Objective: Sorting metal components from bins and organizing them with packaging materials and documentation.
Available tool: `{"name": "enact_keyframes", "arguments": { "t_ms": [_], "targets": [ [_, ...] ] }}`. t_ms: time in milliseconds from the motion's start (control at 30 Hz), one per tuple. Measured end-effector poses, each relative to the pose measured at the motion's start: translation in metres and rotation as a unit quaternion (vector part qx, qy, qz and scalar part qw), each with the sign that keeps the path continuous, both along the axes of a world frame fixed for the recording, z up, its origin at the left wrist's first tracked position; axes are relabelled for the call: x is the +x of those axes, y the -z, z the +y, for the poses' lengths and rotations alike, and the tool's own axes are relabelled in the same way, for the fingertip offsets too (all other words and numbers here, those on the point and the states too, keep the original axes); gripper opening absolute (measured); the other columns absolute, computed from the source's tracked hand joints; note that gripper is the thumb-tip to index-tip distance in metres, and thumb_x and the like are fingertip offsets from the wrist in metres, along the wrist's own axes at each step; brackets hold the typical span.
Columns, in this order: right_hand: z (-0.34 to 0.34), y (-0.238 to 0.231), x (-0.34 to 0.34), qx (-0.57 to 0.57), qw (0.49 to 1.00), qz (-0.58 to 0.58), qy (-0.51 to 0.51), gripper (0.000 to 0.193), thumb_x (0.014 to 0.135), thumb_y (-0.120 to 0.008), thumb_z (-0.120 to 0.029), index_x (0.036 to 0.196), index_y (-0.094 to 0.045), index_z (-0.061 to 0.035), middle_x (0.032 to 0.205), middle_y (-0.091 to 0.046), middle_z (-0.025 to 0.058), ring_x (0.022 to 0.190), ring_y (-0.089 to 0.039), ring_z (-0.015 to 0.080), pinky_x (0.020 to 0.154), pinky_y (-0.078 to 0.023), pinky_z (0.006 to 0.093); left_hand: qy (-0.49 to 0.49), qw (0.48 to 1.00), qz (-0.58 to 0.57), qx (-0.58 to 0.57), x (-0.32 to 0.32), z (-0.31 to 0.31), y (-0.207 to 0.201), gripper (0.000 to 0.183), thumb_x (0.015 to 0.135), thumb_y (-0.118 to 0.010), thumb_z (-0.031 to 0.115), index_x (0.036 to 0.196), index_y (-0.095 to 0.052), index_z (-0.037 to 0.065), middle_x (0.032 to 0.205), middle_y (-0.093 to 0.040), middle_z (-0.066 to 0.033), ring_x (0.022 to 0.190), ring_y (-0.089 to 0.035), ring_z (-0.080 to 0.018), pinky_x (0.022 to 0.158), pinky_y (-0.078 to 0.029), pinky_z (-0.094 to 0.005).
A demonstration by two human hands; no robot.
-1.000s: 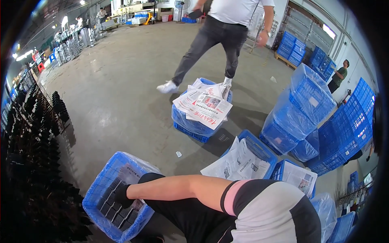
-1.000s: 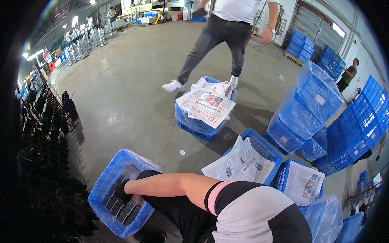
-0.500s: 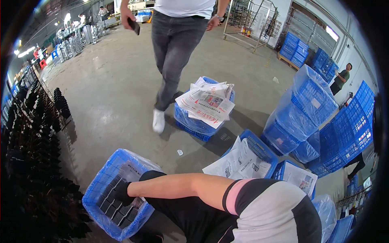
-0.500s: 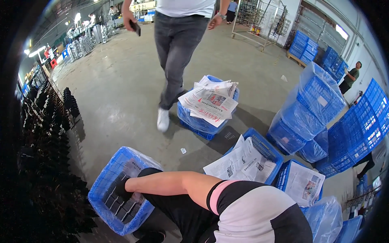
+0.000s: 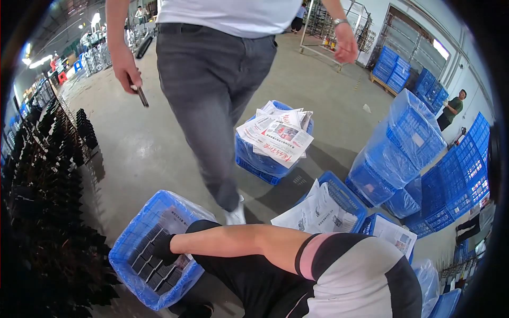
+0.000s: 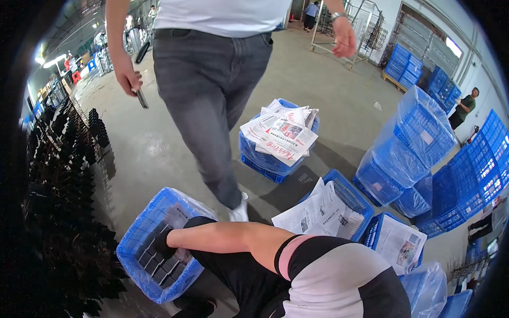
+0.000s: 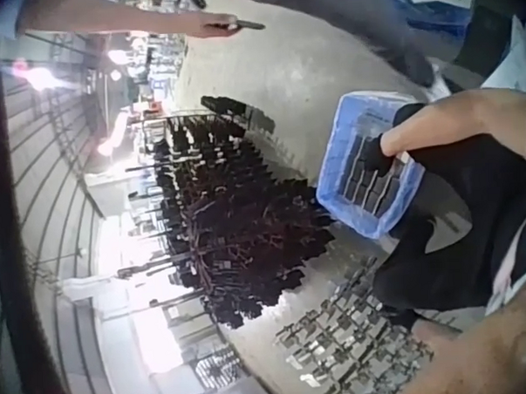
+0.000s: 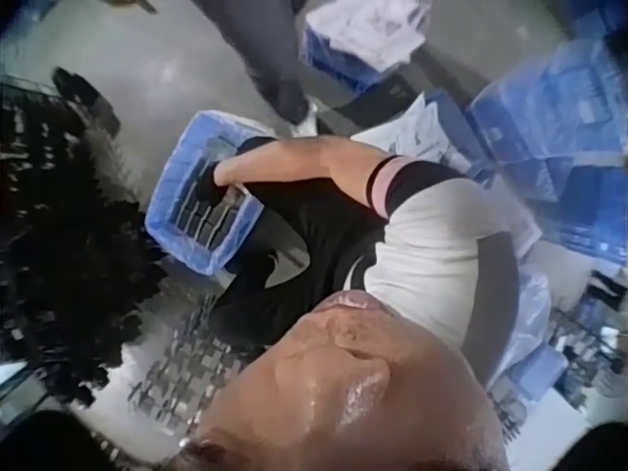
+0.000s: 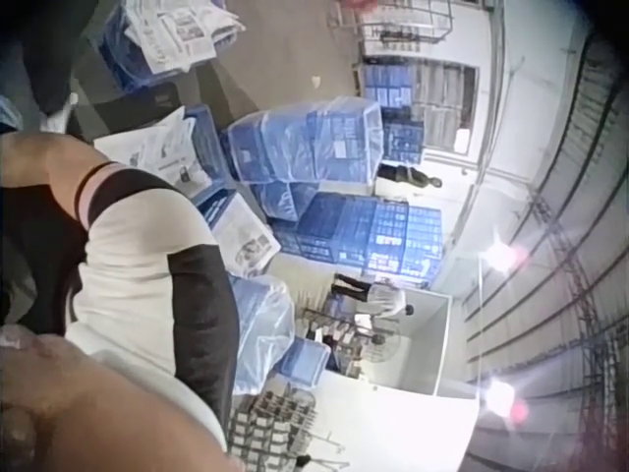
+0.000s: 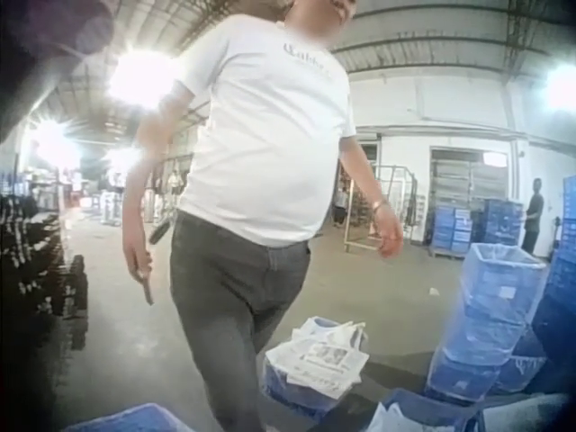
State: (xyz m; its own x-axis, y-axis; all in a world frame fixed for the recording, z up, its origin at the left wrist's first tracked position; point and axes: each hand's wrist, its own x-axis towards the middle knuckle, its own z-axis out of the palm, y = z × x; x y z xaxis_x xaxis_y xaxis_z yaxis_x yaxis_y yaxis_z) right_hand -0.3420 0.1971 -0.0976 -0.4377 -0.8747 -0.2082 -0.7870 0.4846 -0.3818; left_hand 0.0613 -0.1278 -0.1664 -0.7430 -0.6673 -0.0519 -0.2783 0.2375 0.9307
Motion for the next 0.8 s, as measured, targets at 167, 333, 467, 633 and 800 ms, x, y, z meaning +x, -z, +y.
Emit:
{"name": "enact_keyframes", "arguments": {
  "t_ms": [167, 333, 467, 633, 800],
  "targets": [
    [-0.008, -0.004, 0.004, -0.008, 1.0, -0.007, -0.009, 0.038, 0.075, -0.067, -0.032, 0.102, -0.07, -0.0042, 0.103, -0.069, 0.0196, 0.101, -0.065, 0.0363, 0.089, -0.051, 0.0461, -0.015, 1.0, -0.015, 0.008, 0.029, -0.01, 0.015, 0.03, 0.094, -0.055, 0.027, 0.106, -0.063, 0.001, 0.102, -0.068, -0.0104, 0.086, -0.06, -0.0213, 0.08, -0.047, -0.0381],
    [0.001, -0.007, 0.001, 0.011, 1.0, 0.0, -0.025, 0.038, 0.076, -0.066, -0.032, 0.103, -0.069, -0.0063, 0.101, -0.069, 0.0185, 0.099, -0.065, 0.0364, 0.087, -0.052, 0.0461, -0.036, 0.999, -0.037, 0.016, 0.081, -0.035, 0.055, 0.03, 0.094, -0.054, 0.027, 0.106, -0.064, 0.001, 0.103, -0.068, -0.0104, 0.087, -0.06, -0.0214, 0.081, -0.047, -0.0385],
    [-0.021, -0.001, 0.007, -0.005, 0.999, -0.019, -0.029, 0.036, 0.077, -0.065, -0.033, 0.101, -0.069, -0.007, 0.099, -0.069, 0.0186, 0.096, -0.066, 0.0368, 0.084, -0.053, 0.0469, -0.112, 0.993, -0.031, -0.034, 0.12, -0.013, 0.025, 0.025, 0.096, -0.053, 0.025, 0.103, -0.062, 0.002, 0.099, -0.066, -0.0093, 0.085, -0.058, -0.021, 0.079, -0.047, -0.0384],
    [-0.011, -0.005, 0.005, 0.041, 0.998, -0.02, -0.032, 0.036, 0.079, -0.065, -0.034, 0.103, -0.067, -0.0069, 0.1, -0.068, 0.0186, 0.096, -0.065, 0.0374, 0.082, -0.053, 0.0484, -0.133, 0.981, 0.025, -0.14, 0.096, 0.013, 0.015, 0.021, 0.099, -0.051, 0.023, 0.106, -0.056, 0.003, 0.1, -0.061, -0.0102, 0.089, -0.055, -0.0229, 0.08, -0.046, -0.0389],
    [-0.009, -0.001, 0.004, 0.018, 0.999, -0.009, -0.048, 0.037, 0.081, -0.064, -0.033, 0.107, -0.064, -0.0067, 0.099, -0.068, 0.0186, 0.096, -0.065, 0.0379, 0.083, -0.052, 0.0489, -0.076, 0.971, 0.081, -0.211, 0.103, 0.011, 0.035, 0.043, 0.099, -0.052, 0.023, 0.133, -0.05, -0.002, 0.127, -0.057, -0.0178, 0.113, -0.056, -0.0301, 0.096, -0.047, -0.0414]
  ]
}}
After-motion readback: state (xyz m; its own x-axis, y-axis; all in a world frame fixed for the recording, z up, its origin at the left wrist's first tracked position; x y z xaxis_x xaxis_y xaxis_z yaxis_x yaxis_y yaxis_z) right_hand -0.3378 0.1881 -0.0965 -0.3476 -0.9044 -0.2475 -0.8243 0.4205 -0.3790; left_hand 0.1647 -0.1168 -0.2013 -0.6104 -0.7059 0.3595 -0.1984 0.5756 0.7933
